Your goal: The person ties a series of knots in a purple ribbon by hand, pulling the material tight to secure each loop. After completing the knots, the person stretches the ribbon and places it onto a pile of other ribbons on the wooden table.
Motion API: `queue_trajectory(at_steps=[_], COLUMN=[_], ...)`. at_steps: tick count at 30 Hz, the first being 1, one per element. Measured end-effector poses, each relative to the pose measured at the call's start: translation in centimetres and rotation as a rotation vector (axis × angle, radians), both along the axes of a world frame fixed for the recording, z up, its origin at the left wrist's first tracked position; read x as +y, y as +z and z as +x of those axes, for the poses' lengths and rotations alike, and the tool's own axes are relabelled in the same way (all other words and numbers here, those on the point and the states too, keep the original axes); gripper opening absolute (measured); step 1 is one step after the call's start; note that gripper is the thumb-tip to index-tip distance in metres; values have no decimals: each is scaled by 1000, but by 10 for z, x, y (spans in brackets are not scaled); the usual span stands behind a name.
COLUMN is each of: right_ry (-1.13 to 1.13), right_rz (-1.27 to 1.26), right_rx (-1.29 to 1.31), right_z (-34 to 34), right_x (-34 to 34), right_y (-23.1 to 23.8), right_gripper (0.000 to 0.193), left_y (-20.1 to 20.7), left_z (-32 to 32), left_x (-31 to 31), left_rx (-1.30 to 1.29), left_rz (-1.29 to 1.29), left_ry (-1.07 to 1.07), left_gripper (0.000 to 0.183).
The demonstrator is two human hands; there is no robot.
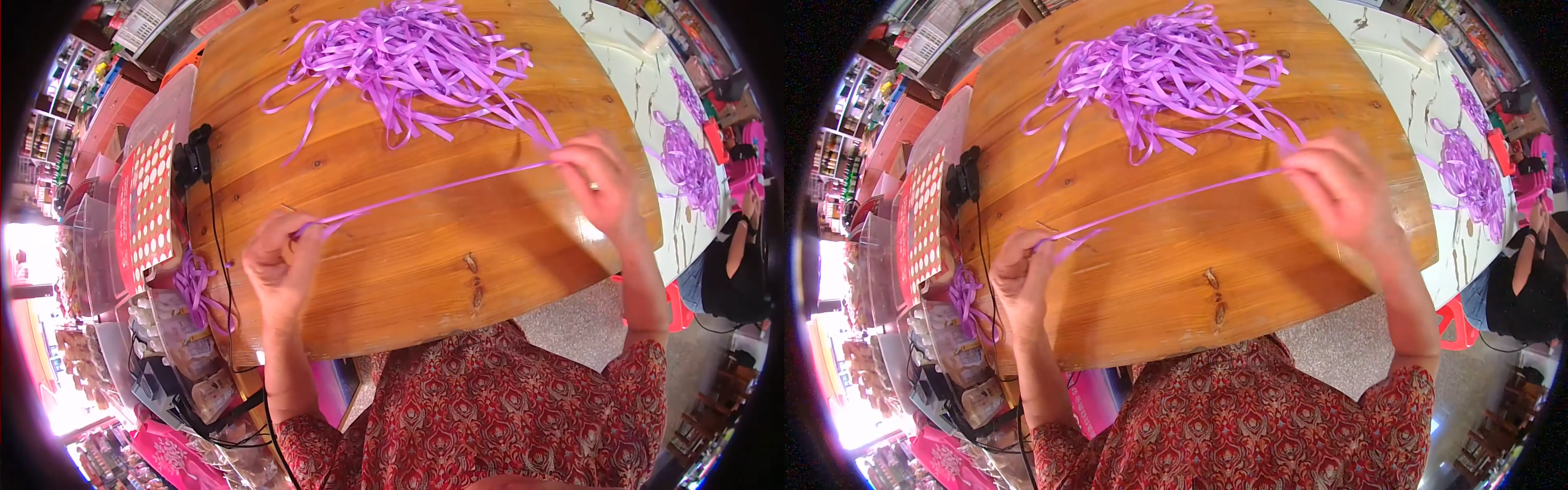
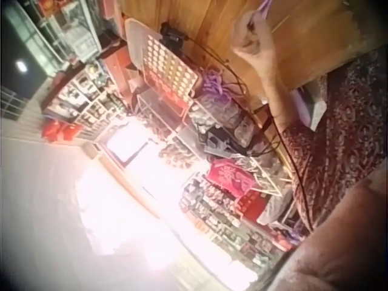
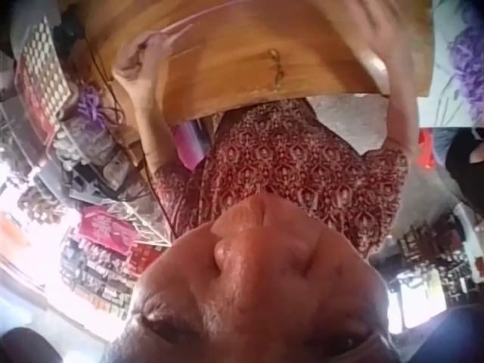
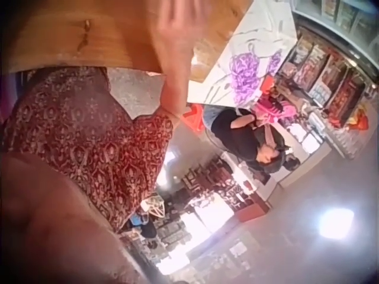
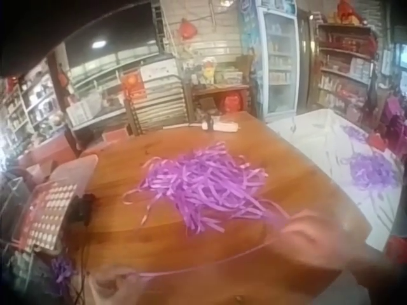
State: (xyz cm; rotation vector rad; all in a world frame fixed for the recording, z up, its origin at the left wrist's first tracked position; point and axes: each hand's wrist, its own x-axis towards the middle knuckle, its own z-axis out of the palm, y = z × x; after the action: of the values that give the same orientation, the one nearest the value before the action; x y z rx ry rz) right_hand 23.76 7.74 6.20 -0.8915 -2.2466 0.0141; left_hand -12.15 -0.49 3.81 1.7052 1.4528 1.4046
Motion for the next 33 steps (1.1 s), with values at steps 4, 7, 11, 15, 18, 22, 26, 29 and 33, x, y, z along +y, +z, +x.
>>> queue_trajectory(at_steps=[4,7,11,15,18,22,26,29,33], right_ry=[-202,-299,-396,-429,-439,-397,156,431,564], right_rz=[-154,-202,-358,-425,-416,-509,-741,-864,-895], right_rx=[69,114,309,493,504,665,1158,1416,1801], right_z=[65,116,166,185,177,154,139,171,208], right_x=[-2,1,-1,-1,0,-1,9,26,26], right_y=[-7,-19,-35,-44,-48,-41,-45,-68,-63], right_gripper=[12,11,12,16,18,19,22,26,24], left_y=[-10,-17,-16,-12,-15,-27,-34,-44,-7], left_z=[-35,-62,-87,-99,-102,-105,-107,-102,-35], left_x=[-10,-15,-24,-28,-29,-25,-12,0,8], left_rx=[-269,-286,-407,-533,-624,-1093,-1678,-1698,-1020], left_rz=[-120,-66,-65,4,8,-6,33,98,58], left_ry=[150,252,318,344,256,104,146,-223,79], left_gripper=[8,8,9,11,15,20,22,23,21])
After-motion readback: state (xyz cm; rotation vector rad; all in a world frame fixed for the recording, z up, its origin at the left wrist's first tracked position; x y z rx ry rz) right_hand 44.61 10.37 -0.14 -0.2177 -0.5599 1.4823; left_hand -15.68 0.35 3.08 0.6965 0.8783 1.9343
